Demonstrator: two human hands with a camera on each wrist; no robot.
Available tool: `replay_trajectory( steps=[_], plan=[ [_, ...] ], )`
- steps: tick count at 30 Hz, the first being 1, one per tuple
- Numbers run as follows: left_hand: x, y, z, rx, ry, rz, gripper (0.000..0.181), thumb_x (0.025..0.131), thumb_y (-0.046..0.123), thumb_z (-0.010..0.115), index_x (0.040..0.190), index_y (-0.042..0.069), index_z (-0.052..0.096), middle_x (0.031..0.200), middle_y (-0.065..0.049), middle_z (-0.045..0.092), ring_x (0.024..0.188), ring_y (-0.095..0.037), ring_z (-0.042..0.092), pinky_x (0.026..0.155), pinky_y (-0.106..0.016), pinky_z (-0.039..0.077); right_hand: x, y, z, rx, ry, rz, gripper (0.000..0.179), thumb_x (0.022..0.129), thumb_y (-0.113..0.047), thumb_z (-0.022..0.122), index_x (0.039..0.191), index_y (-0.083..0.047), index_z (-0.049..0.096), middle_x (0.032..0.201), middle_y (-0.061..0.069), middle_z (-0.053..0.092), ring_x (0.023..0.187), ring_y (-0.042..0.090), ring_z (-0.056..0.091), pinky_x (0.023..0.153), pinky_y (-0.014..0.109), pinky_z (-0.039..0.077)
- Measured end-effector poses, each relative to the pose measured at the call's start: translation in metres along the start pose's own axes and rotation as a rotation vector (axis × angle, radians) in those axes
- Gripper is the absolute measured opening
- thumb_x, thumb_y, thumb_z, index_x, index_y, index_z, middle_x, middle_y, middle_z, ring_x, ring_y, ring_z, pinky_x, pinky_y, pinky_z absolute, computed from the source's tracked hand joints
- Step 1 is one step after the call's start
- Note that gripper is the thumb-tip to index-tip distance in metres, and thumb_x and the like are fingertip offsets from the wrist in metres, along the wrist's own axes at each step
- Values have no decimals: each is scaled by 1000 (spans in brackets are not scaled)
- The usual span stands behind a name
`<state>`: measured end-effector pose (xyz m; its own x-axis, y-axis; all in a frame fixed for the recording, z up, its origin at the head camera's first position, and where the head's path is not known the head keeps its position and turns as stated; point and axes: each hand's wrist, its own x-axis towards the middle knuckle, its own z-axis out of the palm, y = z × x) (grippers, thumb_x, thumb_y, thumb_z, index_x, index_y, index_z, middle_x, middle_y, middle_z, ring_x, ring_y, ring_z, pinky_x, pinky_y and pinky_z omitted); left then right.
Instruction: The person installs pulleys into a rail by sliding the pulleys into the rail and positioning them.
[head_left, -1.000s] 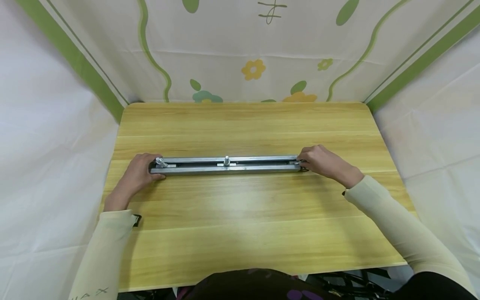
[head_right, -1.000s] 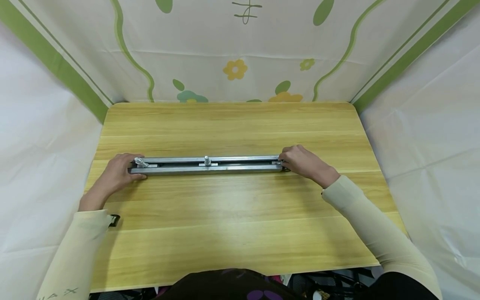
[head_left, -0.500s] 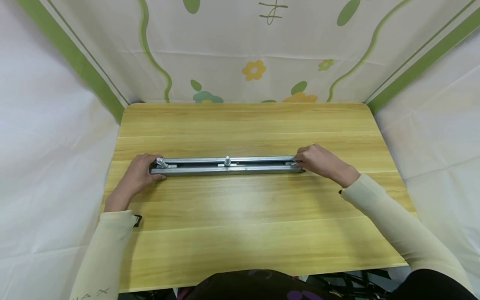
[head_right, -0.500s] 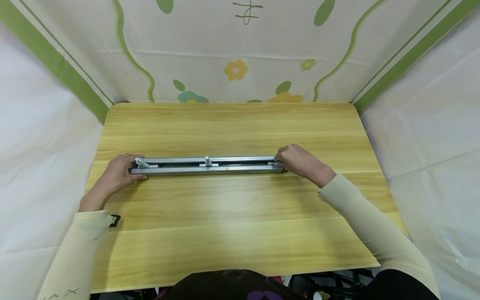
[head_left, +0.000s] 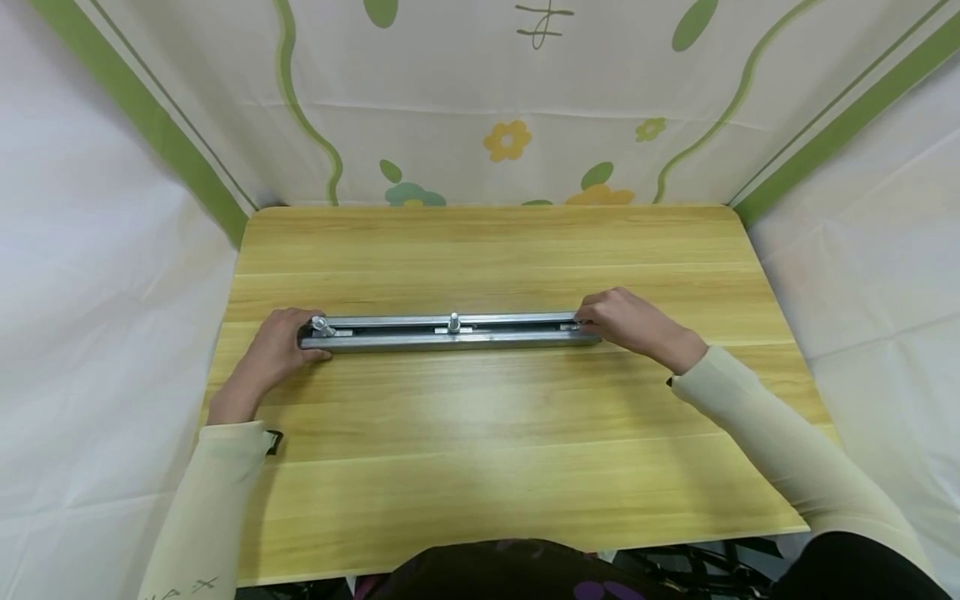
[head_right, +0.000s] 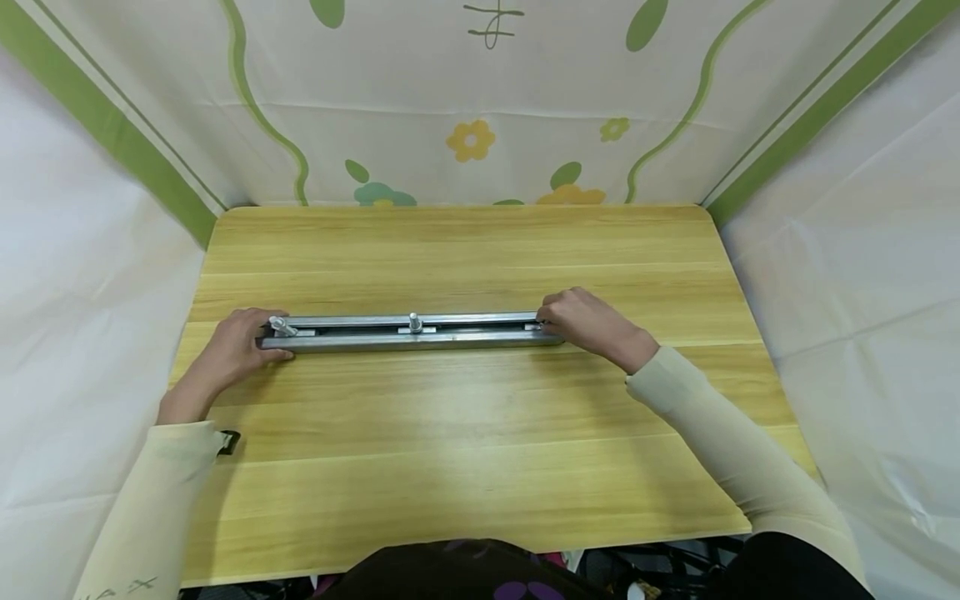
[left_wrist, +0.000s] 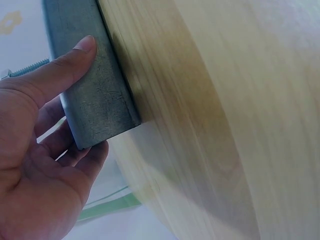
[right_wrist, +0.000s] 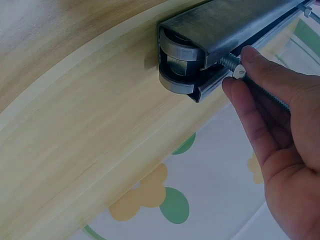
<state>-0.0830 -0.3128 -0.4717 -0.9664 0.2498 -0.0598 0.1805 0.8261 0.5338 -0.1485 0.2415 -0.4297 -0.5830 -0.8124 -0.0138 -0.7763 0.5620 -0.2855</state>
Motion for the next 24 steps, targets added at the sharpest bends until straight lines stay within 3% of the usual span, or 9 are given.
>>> replay_trajectory(
  steps=[24],
  plan=[
    [-2, -1, 0, -1, 6, 14, 53, 74, 3, 94, 121, -6, 69, 118, -31, 71, 115, -52, 61, 107, -67, 42, 11, -8, 8, -6, 48, -3, 15, 87, 1, 85, 101, 0, 81, 96, 10, 79, 82, 21, 77, 72, 34, 65]
  ],
)
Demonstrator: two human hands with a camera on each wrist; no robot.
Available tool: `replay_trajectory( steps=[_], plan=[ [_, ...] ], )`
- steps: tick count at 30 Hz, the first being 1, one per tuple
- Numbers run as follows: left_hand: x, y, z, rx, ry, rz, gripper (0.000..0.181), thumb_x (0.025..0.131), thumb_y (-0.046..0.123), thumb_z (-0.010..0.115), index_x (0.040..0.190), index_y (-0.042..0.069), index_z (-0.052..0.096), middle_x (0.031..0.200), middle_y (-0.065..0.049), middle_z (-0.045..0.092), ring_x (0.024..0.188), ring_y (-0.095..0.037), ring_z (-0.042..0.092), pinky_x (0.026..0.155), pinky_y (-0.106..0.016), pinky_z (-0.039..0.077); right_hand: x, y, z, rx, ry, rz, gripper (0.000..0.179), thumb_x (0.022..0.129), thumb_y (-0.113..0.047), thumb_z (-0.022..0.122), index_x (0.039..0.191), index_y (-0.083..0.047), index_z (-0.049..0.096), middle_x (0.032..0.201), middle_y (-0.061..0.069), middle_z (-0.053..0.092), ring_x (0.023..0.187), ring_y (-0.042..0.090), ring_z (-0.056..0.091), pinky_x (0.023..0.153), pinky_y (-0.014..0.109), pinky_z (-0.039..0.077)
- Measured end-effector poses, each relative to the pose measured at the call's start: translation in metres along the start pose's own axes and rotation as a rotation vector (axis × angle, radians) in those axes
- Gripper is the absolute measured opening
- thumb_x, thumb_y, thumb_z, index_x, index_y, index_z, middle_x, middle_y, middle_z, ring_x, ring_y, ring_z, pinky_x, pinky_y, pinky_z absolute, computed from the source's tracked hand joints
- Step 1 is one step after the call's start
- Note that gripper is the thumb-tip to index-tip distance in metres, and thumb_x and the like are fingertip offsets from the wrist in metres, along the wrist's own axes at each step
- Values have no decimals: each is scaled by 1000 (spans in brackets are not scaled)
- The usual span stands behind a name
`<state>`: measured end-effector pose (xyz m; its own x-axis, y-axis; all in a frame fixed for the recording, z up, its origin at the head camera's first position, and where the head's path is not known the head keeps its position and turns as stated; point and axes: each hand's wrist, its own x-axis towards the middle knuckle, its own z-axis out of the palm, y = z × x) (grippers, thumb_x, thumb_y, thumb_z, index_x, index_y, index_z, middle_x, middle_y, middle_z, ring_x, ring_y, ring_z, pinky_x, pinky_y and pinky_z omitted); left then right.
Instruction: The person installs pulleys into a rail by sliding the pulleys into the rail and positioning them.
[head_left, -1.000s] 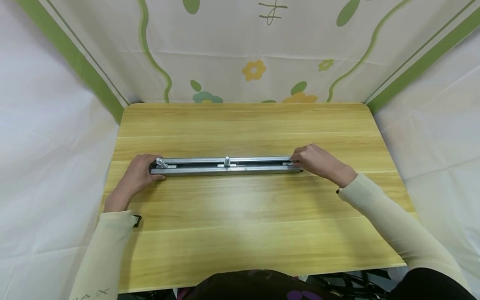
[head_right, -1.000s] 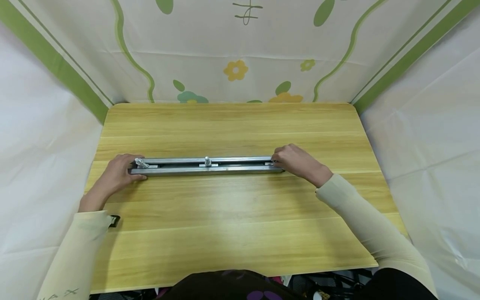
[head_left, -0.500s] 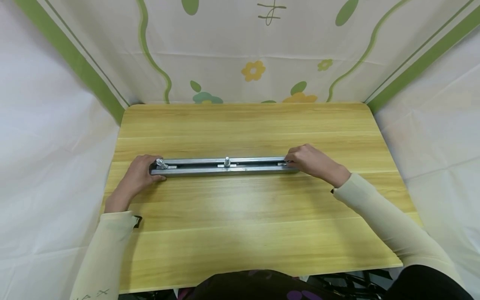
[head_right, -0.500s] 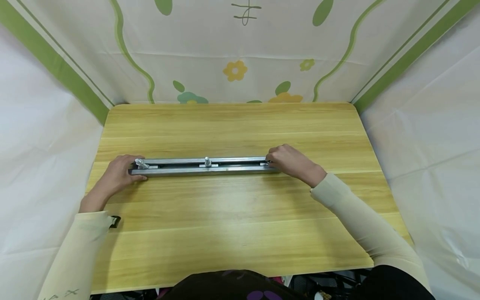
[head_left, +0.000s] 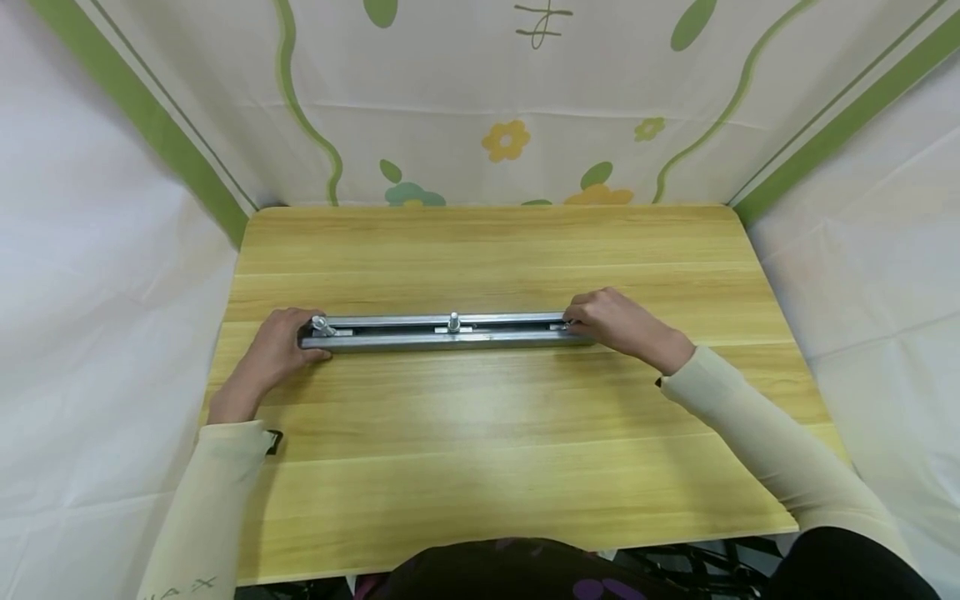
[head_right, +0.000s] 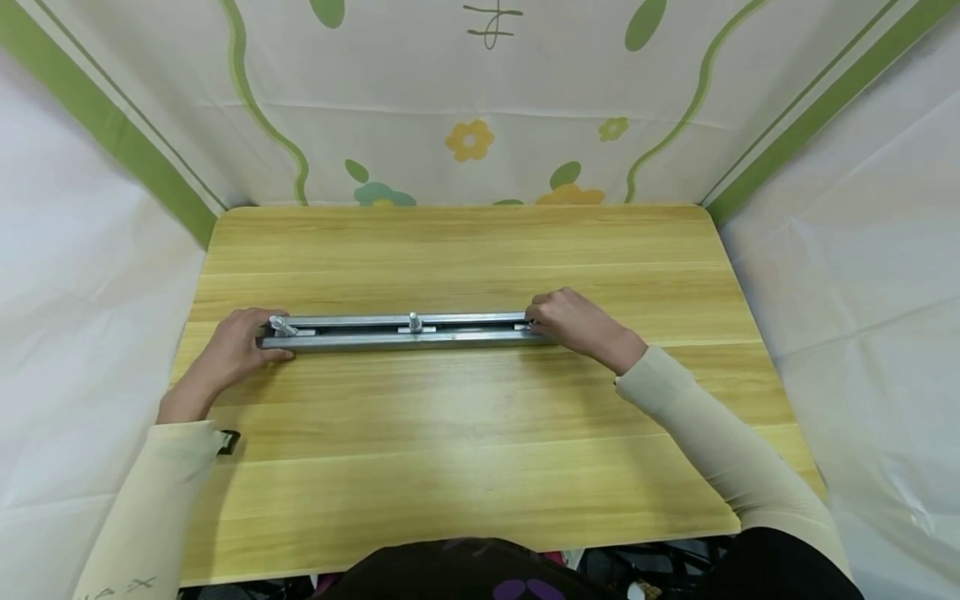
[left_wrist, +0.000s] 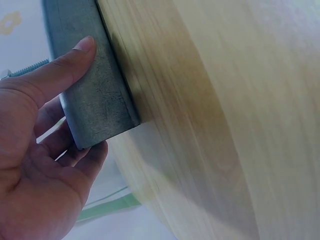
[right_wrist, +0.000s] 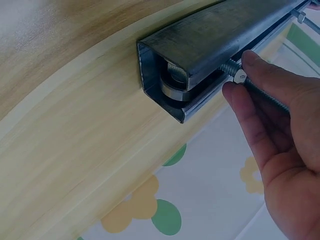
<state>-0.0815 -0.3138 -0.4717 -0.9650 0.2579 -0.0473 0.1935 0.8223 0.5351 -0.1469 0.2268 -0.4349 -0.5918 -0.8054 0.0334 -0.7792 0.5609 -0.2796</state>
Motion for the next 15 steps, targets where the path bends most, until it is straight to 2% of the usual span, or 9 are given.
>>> replay_trajectory(
  steps=[9, 15],
  plan=[
    [1, 0, -3, 12, -18, -2, 51, 76, 5, 94, 119, -5, 70, 116, -30, 71, 114, -52, 61, 107, -68, 41, 1, -1, 1, 11, 37, 16, 16, 89, -8, 86, 102, 0, 80, 95, 10, 78, 79, 20, 75, 68, 34, 64],
    [2, 2, -4, 19, -55, -24, 51, 79, 8, 93, 122, -5, 68, 120, -31, 70, 118, -53, 59, 109, -68, 40, 1, 0, -2, 3, 69, 75, 29, 95, -23, 82, 109, 2, 79, 102, 15, 79, 78, 22, 76, 67, 39, 64]
  ],
)
